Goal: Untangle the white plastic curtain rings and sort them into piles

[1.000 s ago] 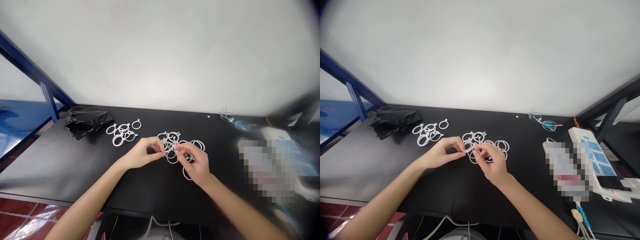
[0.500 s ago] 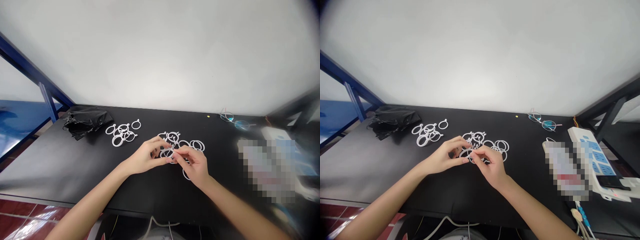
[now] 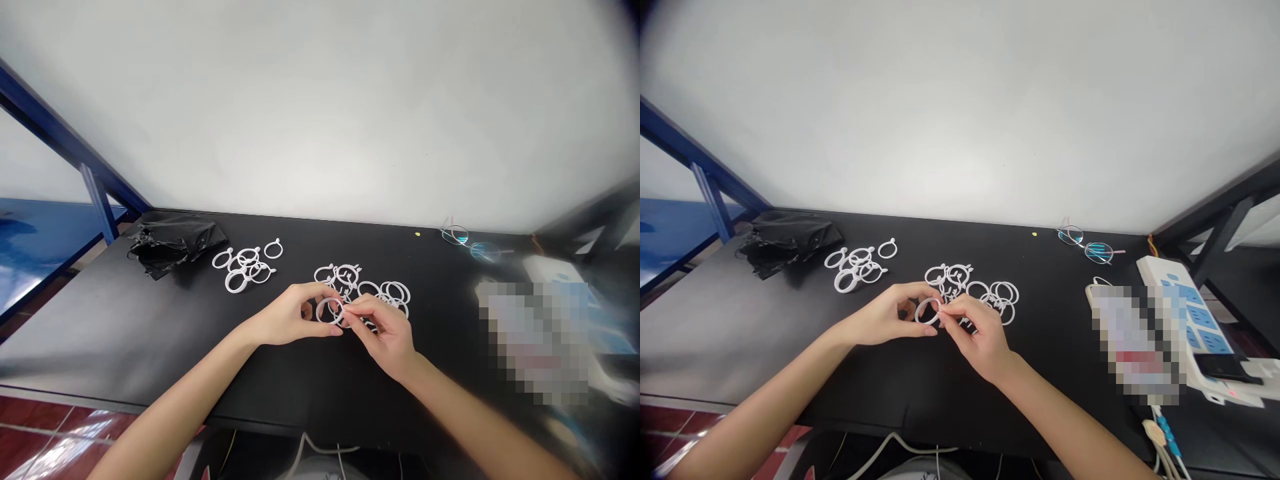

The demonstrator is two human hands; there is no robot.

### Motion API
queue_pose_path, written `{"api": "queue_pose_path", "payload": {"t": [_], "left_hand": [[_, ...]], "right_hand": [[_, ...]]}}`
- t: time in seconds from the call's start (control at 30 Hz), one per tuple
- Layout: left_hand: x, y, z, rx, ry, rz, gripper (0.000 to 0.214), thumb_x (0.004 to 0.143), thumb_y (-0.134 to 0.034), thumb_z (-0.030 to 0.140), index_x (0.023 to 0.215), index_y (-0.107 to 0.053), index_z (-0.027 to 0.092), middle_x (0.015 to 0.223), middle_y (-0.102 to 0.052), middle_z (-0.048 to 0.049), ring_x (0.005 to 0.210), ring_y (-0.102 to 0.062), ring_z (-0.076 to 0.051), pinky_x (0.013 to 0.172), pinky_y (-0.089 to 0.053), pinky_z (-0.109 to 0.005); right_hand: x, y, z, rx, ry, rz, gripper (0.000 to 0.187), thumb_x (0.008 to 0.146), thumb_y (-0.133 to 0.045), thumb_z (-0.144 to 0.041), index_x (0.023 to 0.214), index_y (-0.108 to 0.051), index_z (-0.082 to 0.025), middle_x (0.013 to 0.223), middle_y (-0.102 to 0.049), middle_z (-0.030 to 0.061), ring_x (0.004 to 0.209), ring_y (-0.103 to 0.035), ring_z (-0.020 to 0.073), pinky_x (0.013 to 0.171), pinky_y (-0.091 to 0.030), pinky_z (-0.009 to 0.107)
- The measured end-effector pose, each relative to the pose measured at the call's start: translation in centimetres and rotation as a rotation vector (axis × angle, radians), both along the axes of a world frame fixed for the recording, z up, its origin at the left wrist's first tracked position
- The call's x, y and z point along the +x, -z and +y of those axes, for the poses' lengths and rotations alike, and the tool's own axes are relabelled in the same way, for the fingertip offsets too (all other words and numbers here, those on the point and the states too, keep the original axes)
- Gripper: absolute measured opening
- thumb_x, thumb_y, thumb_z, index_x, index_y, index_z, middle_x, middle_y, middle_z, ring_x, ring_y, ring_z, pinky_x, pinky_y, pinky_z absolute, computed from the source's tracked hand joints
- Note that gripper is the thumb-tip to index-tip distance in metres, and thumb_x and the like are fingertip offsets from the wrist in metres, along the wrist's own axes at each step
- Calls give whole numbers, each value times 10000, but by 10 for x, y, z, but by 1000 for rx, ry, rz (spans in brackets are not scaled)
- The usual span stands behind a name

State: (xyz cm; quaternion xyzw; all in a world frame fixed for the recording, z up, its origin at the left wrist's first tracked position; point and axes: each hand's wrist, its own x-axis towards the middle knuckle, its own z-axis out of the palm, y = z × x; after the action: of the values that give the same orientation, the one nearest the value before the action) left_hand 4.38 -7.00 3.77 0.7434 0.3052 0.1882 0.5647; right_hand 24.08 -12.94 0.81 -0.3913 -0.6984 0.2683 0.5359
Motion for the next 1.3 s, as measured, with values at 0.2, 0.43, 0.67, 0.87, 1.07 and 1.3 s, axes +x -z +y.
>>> {"api": "queue_pose_path", "payload": {"t": [0.2,0.43,0.67,0.87,1.07,1.3], "left_hand": [[0,-1,-1,77,8,45,379,826,-677,451,1106,-650,197,989,-620,-29,663,-456,-90,508,-363,-210],[-29,8,24,647,-323,280,328,878,-613,375,1157,-615,204,1102,-582,-81,1002,-538,-227,881,-471,-367],[-64,27,53,862,-596,639,364,917,-493,352,1245,-561,211,1165,-608,-106,1089,-512,-309,948,-400,-475],[-73,38,60,793,-574,660,330,914,-493,384,1151,-615,189,1143,-631,-111,1092,-525,-313,959,-392,-492],[-50,30,48,853,-529,434,250,926,-514,329,1111,-620,198,1183,-610,-96,1112,-543,-268,999,-411,-467],[-5,34,18,776,-177,309,301,992,-386,217,1241,-550,178,1351,-509,-131,1246,-477,-257,1055,-418,-453]], "right_hand": [[-1,-1,1,-9,30,-18,108,879,-622,-128,891,-686,-214,690,-697,6,632,-675,154,624,-579,298],[5,1,1,-47,60,44,234,883,-623,-181,1112,-647,-229,908,-741,48,629,-695,148,645,-612,329],[2,-5,2,70,55,-51,154,878,-598,-140,966,-689,-228,718,-699,4,591,-647,139,596,-578,300],[4,-3,1,2,56,-7,150,878,-597,-124,943,-692,-220,759,-695,17,578,-637,135,557,-563,294],[6,-1,1,-26,62,9,139,893,-580,-127,912,-688,-212,805,-705,37,587,-630,136,556,-555,300],[6,1,2,-28,81,-11,133,898,-570,-124,897,-677,-203,813,-701,41,580,-619,130,561,-548,294]]}}
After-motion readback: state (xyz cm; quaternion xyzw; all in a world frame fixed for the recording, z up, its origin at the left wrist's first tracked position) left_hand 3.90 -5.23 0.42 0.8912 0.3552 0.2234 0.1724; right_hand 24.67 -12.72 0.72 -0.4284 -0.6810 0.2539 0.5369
